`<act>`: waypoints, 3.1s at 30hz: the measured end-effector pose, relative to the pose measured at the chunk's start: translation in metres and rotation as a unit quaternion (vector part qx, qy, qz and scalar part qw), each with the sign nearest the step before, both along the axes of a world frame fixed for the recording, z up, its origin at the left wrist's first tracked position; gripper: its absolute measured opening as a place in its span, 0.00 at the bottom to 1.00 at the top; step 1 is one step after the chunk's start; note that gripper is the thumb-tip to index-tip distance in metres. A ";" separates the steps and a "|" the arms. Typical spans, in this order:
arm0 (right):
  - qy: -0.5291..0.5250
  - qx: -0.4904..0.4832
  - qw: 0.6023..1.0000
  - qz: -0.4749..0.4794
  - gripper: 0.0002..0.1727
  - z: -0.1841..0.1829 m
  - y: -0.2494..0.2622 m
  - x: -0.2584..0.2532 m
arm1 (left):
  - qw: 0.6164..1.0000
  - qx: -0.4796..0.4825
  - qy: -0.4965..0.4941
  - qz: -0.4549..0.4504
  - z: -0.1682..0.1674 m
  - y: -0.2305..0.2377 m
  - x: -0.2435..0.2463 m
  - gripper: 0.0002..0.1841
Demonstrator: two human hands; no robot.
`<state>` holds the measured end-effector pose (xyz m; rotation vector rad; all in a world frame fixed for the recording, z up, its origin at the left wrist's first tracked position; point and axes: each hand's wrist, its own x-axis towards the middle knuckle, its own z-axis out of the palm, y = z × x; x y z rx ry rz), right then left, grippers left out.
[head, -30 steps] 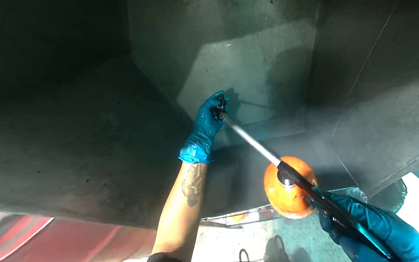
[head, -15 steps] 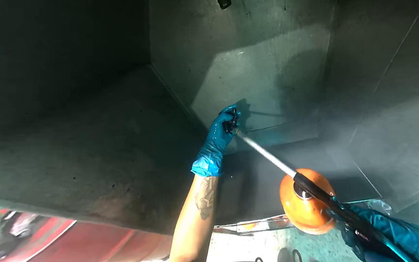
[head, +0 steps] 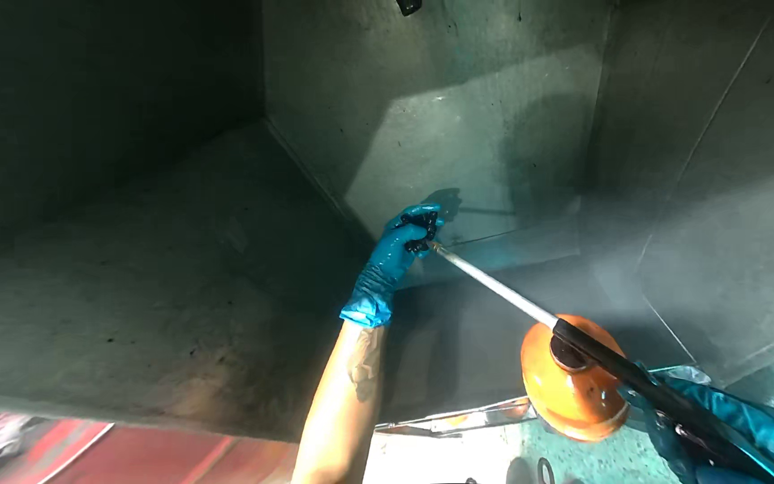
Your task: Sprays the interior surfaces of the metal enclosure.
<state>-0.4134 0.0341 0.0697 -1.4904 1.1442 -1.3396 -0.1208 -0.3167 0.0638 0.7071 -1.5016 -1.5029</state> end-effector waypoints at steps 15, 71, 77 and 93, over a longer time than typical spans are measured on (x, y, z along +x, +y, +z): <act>-0.013 0.001 0.999 -0.029 0.23 0.011 0.003 -0.005 | 0.969 -0.114 -0.138 -0.168 0.017 -0.014 0.022 0.16; 0.033 -0.025 0.999 -0.008 0.22 0.013 0.016 -0.029 | 0.908 -0.286 -0.239 -0.193 0.013 0.004 -0.002 0.22; 0.018 -0.026 0.999 -0.016 0.21 0.006 0.019 -0.034 | 0.904 -0.294 -0.247 -0.187 0.010 0.004 -0.002 0.21; 0.014 -0.024 0.999 -0.021 0.22 -0.001 0.023 -0.039 | 0.876 -0.323 -0.333 -0.131 0.011 0.007 -0.013 0.23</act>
